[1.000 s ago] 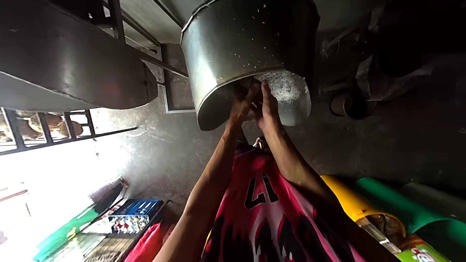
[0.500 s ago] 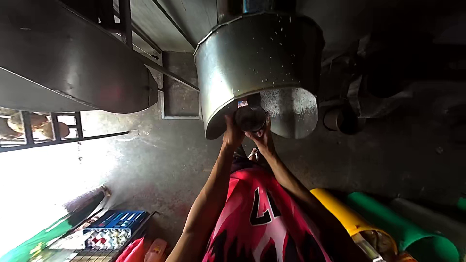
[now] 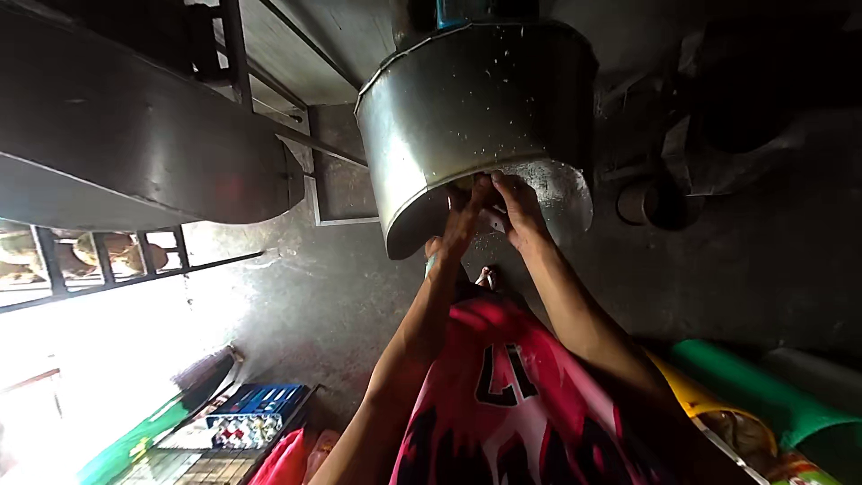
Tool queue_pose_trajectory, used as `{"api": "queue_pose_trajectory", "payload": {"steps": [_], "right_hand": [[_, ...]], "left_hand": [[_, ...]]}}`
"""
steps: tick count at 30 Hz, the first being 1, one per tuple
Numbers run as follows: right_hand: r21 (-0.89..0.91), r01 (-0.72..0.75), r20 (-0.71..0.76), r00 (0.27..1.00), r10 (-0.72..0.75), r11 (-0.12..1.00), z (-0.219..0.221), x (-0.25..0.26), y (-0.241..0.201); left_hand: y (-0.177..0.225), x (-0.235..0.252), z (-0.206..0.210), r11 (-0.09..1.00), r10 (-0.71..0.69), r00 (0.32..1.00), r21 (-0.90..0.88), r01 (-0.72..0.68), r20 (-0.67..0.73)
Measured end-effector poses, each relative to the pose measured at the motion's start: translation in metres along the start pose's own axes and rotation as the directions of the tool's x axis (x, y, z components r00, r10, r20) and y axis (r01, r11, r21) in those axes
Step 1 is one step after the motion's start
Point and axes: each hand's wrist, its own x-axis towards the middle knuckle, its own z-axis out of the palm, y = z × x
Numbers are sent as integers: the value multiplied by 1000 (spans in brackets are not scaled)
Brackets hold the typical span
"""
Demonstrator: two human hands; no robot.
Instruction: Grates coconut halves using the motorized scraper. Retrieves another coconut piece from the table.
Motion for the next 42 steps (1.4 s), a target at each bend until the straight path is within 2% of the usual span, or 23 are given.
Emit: {"api": "queue_pose_trajectory", "payload": {"steps": [1, 3, 5, 8, 10, 12, 14, 16, 18, 20, 22, 25, 27, 28, 29, 31, 32, 33, 35, 36, 37, 39, 42], "right_hand": [[-100, 81, 60, 995, -76, 992, -9, -8, 13], [-323, 309, 228, 943, -243, 895, -30, -13, 46], [-366, 378, 309, 911, -272, 850, -40, -18, 79], [-147, 293, 276, 929, -245, 945, -20, -25, 81], [44, 163, 209, 963, -168, 986, 0, -24, 61], [183, 56, 131, 988, -80, 982, 15, -21, 30], [234, -20, 28, 1000, 14, 972, 19, -14, 9], [292, -51, -20, 998, 59, 955, 12, -6, 15], [301, -39, -7, 999, 43, 953, 12, 1, 28], [275, -49, 23, 999, 44, 960, 9, -8, 49], [307, -41, 60, 998, 24, 951, 6, -15, 62], [337, -54, 41, 998, 43, 940, -16, -47, 88], [329, -140, 52, 990, 130, 934, -33, -67, 95], [249, -195, 87, 980, 178, 949, -39, -71, 92], [81, -225, 115, 970, 215, 971, -41, -68, 86], [-372, -147, 121, 971, 205, 917, -39, -50, 79], [-507, -68, 93, 987, 133, 859, -35, -42, 79], [-567, 31, 71, 997, 11, 823, -34, -39, 80], [-547, 219, 68, 974, -217, 808, -42, -50, 84], [-523, 312, 133, 949, -286, 793, -52, -65, 88], [-503, 383, 223, 923, -312, 775, -64, -81, 93], [-458, 434, 324, 894, -309, 776, -77, -105, 111], [-456, 509, 310, 860, -406, 730, -71, -107, 134]], "left_hand": [[-7, -6, -8, 993, -18, 998, -118, 25, 55], [-8, -9, -19, 921, -84, 988, -369, 127, 129], [-17, -13, -27, 843, -117, 987, -514, 157, 110], [-22, -22, -34, 894, 5, 1000, -449, -4, 2], [-6, -25, -33, 972, 70, 994, -217, -88, -89], [22, -18, -19, 991, 135, 988, 7, -135, -73], [37, -5, -5, 982, 141, 990, 131, -138, -13], [28, 2, -6, 976, 114, 992, 179, -123, 58], [18, 5, -18, 970, 70, 996, 229, -82, 60], [0, -13, -33, 973, 10, 1000, 232, -16, 29], [-6, -15, -41, 979, 65, 998, 191, -67, 20], [-23, -47, -52, 989, 48, 997, -135, -56, -63], [-29, -69, -56, 969, -36, 996, -247, 14, -85], [-30, -73, -57, 961, -86, 996, -267, 74, -34], [-31, -73, -59, 948, -132, 988, -281, 149, 78], [-39, -72, -62, 918, -220, 935, -266, 295, 280], [-42, -73, -61, 899, -263, 906, -256, 355, 333], [-43, -75, -58, 885, -289, 888, -252, 391, 358], [-44, -77, -52, 878, -280, 900, -290, 380, 333], [-41, -79, -47, 877, -260, 920, -326, 352, 294], [-37, -82, -42, 873, -243, 941, -369, 318, 236], [-32, -88, -32, 845, -236, 966, -469, 258, 106], [-31, -92, -24, 796, -265, 964, -568, 211, -13]]}}
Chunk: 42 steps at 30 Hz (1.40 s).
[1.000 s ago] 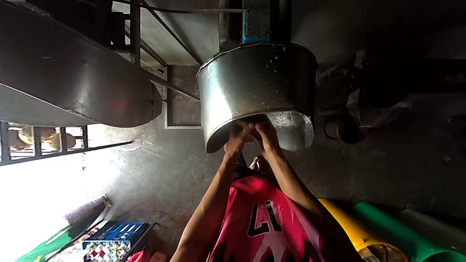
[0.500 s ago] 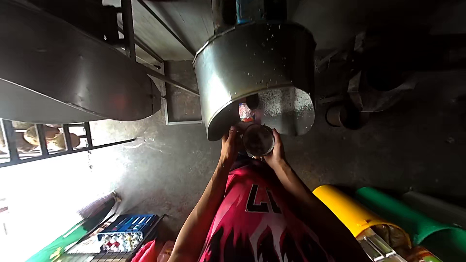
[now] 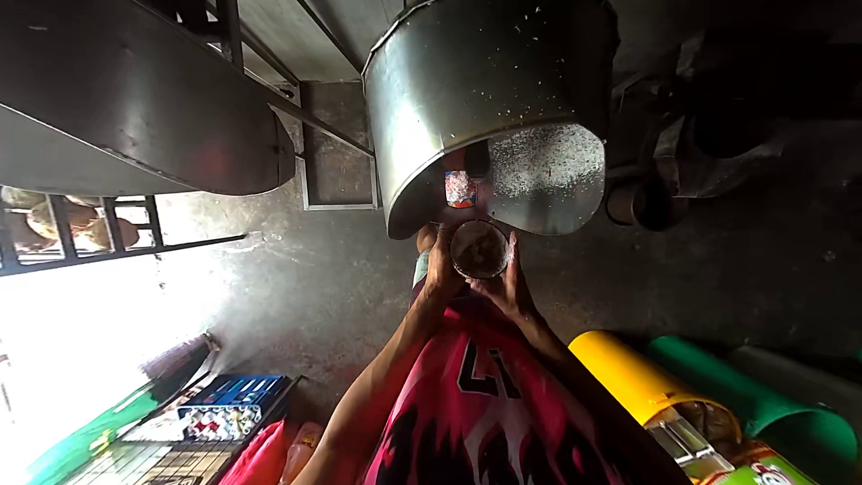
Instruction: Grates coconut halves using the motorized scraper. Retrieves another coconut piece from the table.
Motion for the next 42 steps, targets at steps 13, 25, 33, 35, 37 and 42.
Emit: {"api": "queue_pose_trajectory", "payload": {"steps": [13, 25, 33, 35, 37, 42], "right_hand": [[775, -243, -17, 914, 405, 583, 28, 145, -69], [843, -214, -104, 835, 540, 493, 15, 162, -74], [236, -140, -32, 988, 151, 962, 10, 104, -20], [185, -115, -34, 992, 123, 976, 18, 89, -8], [231, -140, -67, 985, 159, 963, 24, 89, -15], [473, -245, -63, 949, 310, 846, 22, 130, -66]], "left_hand": [[63, 67, 51, 762, 362, 903, 486, -429, 230], [72, 86, 84, 683, 267, 920, 617, -391, 288], [40, 73, 8, 960, -20, 960, 272, -59, 281], [30, 67, -4, 989, 23, 960, 133, -62, 278], [25, 64, -13, 980, 115, 948, 124, -157, 296], [39, 61, 19, 854, 296, 943, 401, -332, 150]]}}
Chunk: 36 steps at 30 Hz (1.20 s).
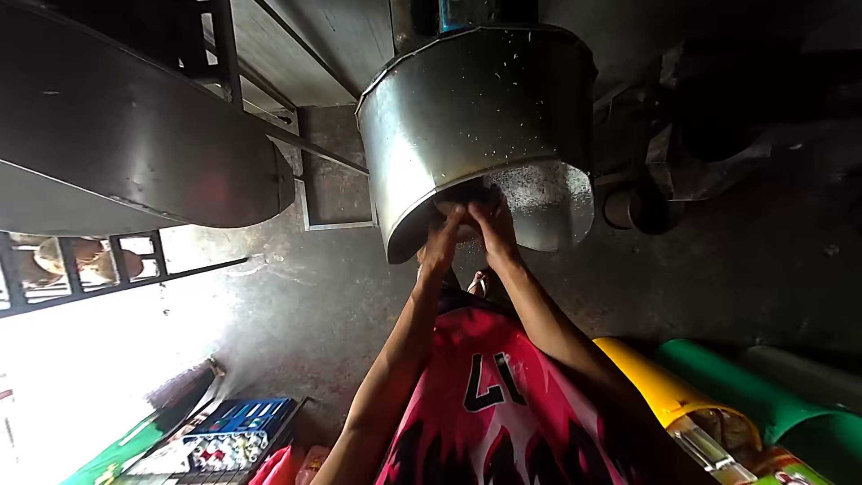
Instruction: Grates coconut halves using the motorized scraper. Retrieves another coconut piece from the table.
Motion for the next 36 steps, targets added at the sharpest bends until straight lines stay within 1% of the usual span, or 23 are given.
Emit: {"api": "queue_pose_trajectory", "payload": {"steps": [2, 4, 8, 13, 15, 16, 17, 18, 19, 20, 22, 23, 24, 25, 26, 28, 30, 32, 34, 36], "right_hand": [[121, -50, -68, 996, 59, 991, 8, 5, -24], [228, -72, -132, 986, 104, 971, 8, 16, -35], [257, -101, -170, 974, 148, 961, 0, 23, -36], [255, -88, -201, 969, 142, 963, -4, 29, -32], [196, -74, -197, 974, 113, 978, -8, 29, -22], [134, -34, -157, 986, 56, 990, -13, 25, -13], [30, 30, -85, 996, -28, 999, -22, 17, -3], [-116, 110, 19, 994, -108, 987, -34, 6, 7], [-266, 194, 112, 979, -170, 944, -45, -4, 20], [-365, 255, 164, 964, -208, 895, -53, -11, 36], [-439, 313, 186, 949, -256, 842, -55, -24, 61], [-433, 316, 163, 949, -271, 844, -50, -25, 65], [-399, 284, 125, 959, -255, 872, -43, -24, 62], [-352, 226, 85, 974, -209, 908, -35, -20, 53], [-299, 162, 52, 987, -153, 940, -26, -18, 42], [-169, 62, 2, 998, -63, 984, -13, -6, 22], [-67, 12, -58, 998, -16, 998, -2, 5, 0], [37, -33, -132, 991, 38, 999, 4, 13, -23], [86, -69, -156, 984, 82, 994, 2, 15, -32], [93, -59, -148, 986, 73, 994, -1, 22, -35]], "left_hand": [[20, 4, 20, 996, -23, 999, 82, 27, -43], [31, 15, 36, 994, -24, 999, 106, 28, -40], [33, 26, 46, 990, -70, 997, 119, 72, -21], [23, 38, 45, 989, -91, 995, 121, 85, 46], [15, 36, 38, 987, -125, 989, 116, 115, 84], [11, 30, 30, 985, -163, 978, 83, 153, 131], [5, 20, 19, 982, -191, 964, 25, 189, 186], [-4, 9, 6, 972, -195, 951, -78, 220, 241], [-12, 3, -1, 947, -191, 941, -199, 252, 281], [-21, -4, -8, 905, -190, 932, -313, 288, 308], [-32, -15, -16, 868, -199, 943, -397, 296, 268], [-34, -18, -18, 881, -181, 951, -388, 270, 251], [-35, -17, -19, 904, -141, 960, -364, 225, 242], [-34, -16, -19, 930, -88, 969, -329, 164, 233], [-31, -15, -16, 957, -46, 979, -273, 100, 198], [-16, -10, -1, 987, -5, 997, -158, 17, 72], [5, -6, 17, 999, -23, 1000, -42, 23, -18], [22, 2, 35, 998, -55, 997, 27, 56, -52], [25, 13, 45, 999, -40, 998, 25, 42, -44], [28, 22, 47, 998, -53, 998, 37, 54, -16]]}}
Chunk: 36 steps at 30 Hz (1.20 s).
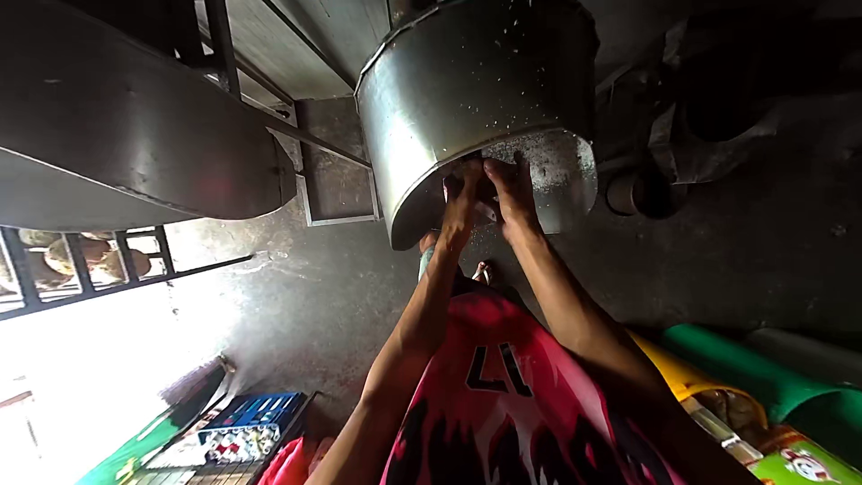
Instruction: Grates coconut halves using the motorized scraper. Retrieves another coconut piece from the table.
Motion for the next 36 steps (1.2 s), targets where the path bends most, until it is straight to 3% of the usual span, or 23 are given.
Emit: {"api": "queue_pose_trajectory", "payload": {"steps": [5, 8, 10, 12, 14, 17, 20, 22, 24, 26, 28, 30, 32, 34, 36], "right_hand": [[34, -3, -8, 1000, 3, 999, -6, 8, 4], [37, 16, 18, 1000, -17, 999, -11, 7, 13], [-137, 154, 147, 980, -133, 979, -29, -9, 33], [-405, 349, 308, 922, -233, 845, -58, -25, 58], [-460, 402, 324, 906, -272, 792, -75, -38, 95], [-347, 318, 250, 938, -240, 882, -73, -50, 116], [-228, 194, 184, 971, -153, 954, -56, -53, 97], [-195, 149, 168, 979, -117, 969, -45, -41, 81], [-144, -31, 151, 987, 52, 989, -35, -15, 80], [-190, -212, 119, 964, 237, 959, -49, -27, 97], [-201, -192, 154, 962, 224, 961, -60, -20, 95], [-89, -237, 143, 958, 248, 968, -86, -60, 113], [159, -304, 144, 948, 282, 939, -104, -83, 115], [295, -411, 231, 907, 353, 863, -125, -115, 104], [365, -422, 302, 897, 323, 830, -138, -149, 90]], "left_hand": [[1, 5, 3, 992, -96, 995, 90, 94, 20], [-6, 6, -6, 993, -104, 990, 58, 99, 90], [-22, -5, -23, 988, -105, 973, -92, 127, 206], [-42, -21, -43, 929, -113, 938, -299, 217, 329], [-62, -36, -58, 880, -129, 921, -385, 277, 368], [-76, -46, -72, 957, -99, 929, -221, 187, 358], [-71, -53, -73, 996, -75, 969, 56, 64, 234], [-60, -46, -57, 993, -36, 988, 120, 18, 152], [-63, -21, -48, 981, -115, 993, 159, 108, 31], [-92, -36, -54, 937, -287, 957, 196, 289, -38], [-89, -31, -55, 947, -308, 951, 106, 304, 19], [-99, -72, -62, 950, -312, 947, 33, 311, 80], [-90, -88, -60, 980, -196, 970, 72, 188, 145], [-72, -118, -47, 984, -1, 974, 176, -40, 227], [-53, -148, -33, 925, 237, 901, 200, -323, 363]]}}
